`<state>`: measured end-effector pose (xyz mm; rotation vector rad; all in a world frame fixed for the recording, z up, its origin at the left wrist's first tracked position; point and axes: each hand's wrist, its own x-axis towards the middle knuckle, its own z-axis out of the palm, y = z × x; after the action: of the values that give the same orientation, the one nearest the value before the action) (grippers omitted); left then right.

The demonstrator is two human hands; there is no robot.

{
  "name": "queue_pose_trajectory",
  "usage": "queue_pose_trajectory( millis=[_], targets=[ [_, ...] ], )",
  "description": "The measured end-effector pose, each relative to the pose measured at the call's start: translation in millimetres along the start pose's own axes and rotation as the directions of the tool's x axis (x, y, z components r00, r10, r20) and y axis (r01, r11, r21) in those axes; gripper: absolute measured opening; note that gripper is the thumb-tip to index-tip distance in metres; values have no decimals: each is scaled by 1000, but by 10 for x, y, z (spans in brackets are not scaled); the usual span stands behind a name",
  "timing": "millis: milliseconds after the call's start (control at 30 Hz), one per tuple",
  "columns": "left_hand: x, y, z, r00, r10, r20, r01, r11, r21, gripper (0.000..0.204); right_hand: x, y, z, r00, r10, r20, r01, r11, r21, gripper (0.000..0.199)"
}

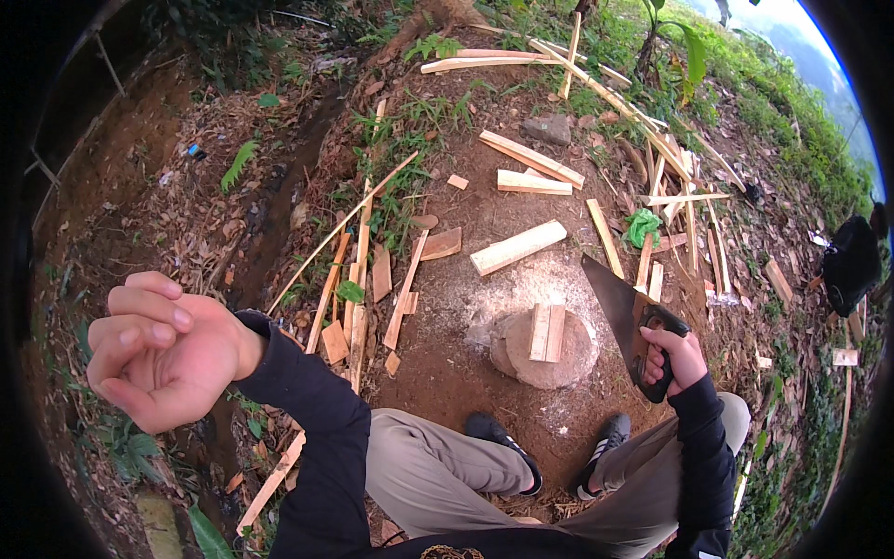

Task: The person uses a hand saw to cut a rectangular piece of wood placed on a large rock. They hold the wood steady with their left hand and saw with their right hand, eventually splitting the piece into two smaller sections.

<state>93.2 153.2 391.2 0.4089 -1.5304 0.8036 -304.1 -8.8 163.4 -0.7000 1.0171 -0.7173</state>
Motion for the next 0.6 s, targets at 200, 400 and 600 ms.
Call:
queue_pose_trajectory(
  millis=[200,400,600],
  targets=[
    [-26,28,-25,1000,-6,24,7,1000,-22,43,-5,8,36,1000,4,-19,-5,1000,-20,24],
    [-40,27,-10,998,1,69,2,999,-40,42,-29,-8,58,1000,3,-24,-3,1000,-22,24],
    [-38,37,-11,997,-2,73,3,1000,-24,41,-29,-5,30,1000,2,-17,-3,1000,-18,20]
  ],
)
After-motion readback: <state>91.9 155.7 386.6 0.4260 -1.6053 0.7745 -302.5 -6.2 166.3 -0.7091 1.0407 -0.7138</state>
